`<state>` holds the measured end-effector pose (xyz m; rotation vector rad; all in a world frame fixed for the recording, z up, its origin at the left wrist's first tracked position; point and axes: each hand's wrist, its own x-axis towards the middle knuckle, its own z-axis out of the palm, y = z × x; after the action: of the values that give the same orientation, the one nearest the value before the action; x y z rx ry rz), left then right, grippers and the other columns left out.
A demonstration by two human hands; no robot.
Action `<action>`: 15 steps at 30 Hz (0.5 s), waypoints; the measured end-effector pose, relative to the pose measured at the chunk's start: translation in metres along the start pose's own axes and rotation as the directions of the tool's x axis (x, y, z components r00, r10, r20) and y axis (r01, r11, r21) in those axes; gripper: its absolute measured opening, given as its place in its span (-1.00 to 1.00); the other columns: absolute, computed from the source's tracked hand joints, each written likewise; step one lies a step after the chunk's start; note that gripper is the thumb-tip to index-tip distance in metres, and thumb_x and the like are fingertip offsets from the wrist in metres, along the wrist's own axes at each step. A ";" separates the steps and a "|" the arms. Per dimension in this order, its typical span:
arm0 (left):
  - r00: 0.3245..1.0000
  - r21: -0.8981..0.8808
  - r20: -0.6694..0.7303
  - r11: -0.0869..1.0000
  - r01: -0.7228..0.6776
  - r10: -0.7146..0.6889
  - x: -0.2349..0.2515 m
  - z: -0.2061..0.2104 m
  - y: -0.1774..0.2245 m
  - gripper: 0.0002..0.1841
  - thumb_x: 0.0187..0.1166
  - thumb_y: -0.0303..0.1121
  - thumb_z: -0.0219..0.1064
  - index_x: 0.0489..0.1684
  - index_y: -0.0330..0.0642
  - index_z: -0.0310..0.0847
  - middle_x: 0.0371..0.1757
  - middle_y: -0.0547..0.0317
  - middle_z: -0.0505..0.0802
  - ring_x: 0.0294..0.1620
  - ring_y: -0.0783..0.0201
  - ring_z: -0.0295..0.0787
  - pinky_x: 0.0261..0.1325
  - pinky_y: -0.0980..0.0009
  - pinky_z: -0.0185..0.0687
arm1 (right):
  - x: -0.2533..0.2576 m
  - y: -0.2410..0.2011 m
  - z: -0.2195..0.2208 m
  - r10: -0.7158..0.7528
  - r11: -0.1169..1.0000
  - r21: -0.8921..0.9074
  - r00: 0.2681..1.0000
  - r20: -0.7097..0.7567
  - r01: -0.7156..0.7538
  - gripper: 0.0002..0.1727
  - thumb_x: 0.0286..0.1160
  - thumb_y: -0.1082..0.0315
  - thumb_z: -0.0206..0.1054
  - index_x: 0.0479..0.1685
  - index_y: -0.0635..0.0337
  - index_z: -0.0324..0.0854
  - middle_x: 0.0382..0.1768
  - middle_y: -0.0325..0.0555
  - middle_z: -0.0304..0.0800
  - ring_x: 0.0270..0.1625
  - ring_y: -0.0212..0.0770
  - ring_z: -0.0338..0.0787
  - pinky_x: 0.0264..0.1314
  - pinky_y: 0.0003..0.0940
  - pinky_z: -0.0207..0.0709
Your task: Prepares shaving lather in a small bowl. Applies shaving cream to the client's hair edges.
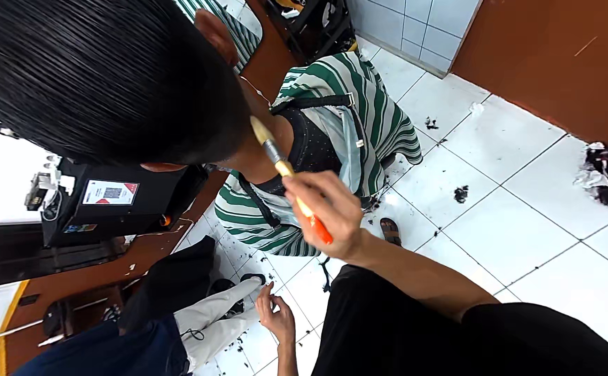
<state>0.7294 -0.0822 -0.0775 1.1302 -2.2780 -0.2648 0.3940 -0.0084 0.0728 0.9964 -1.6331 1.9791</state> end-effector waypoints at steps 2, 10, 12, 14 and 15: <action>1.000 0.003 0.002 1.000 -0.012 0.012 0.008 -0.002 -0.007 -0.67 0.42 -0.58 0.14 0.02 -0.56 0.74 0.10 -0.35 0.83 0.17 -0.10 0.78 0.18 0.19 0.70 | -0.020 -0.015 0.016 -0.003 1.000 0.029 1.000 0.026 0.002 -0.73 0.36 0.54 0.47 0.05 0.36 0.82 -0.06 0.18 0.84 -0.05 -0.08 0.84 -0.03 -0.33 0.79; 0.997 -0.039 0.022 0.997 -0.073 0.074 0.032 -0.004 -0.073 -0.65 0.44 -0.55 0.13 0.05 -0.57 0.73 0.09 -0.35 0.84 0.15 -0.08 0.78 0.19 0.19 0.68 | -0.044 -0.022 0.018 -0.037 0.995 -0.099 0.995 -0.097 0.028 -0.78 0.46 0.48 0.40 0.03 0.32 0.80 -0.09 0.13 0.86 -0.06 -0.15 0.85 -0.01 -0.37 0.78; 0.996 -0.059 0.040 0.995 -0.079 0.081 0.038 -0.004 -0.103 -0.66 0.46 -0.55 0.13 0.06 -0.55 0.73 0.09 -0.35 0.83 0.13 -0.08 0.78 0.16 0.19 0.69 | -0.040 -0.014 0.030 -0.085 0.975 -0.216 0.979 -0.185 0.043 -0.77 0.39 0.53 0.43 -0.02 0.41 0.83 -0.11 0.19 0.84 -0.09 -0.11 0.84 -0.06 -0.37 0.79; 0.994 -0.085 0.074 0.993 -0.079 0.085 0.047 -0.002 -0.135 -0.66 0.45 -0.56 0.13 0.07 -0.54 0.72 0.11 -0.34 0.83 0.13 -0.08 0.77 0.14 0.17 0.70 | -0.047 -0.016 0.053 -0.124 0.958 -0.280 0.971 -0.203 0.064 -0.75 0.34 0.55 0.45 -0.01 0.41 0.83 -0.10 0.22 0.83 -0.08 -0.08 0.84 -0.06 -0.35 0.79; 0.991 -0.095 0.098 0.993 -0.077 0.086 0.052 -0.005 -0.152 -0.66 0.44 -0.57 0.13 0.07 -0.53 0.72 0.12 -0.34 0.83 0.15 -0.09 0.77 0.14 0.15 0.70 | -0.057 -0.023 0.068 -0.130 0.952 -0.299 0.974 -0.186 0.070 -0.74 0.34 0.55 0.45 0.01 0.38 0.82 -0.08 0.21 0.82 -0.06 -0.07 0.84 -0.04 -0.32 0.80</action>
<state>0.8089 -0.2172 -0.1151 0.9955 -2.3700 -0.3978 0.4665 -0.0599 0.0520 0.7250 -1.6616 1.6527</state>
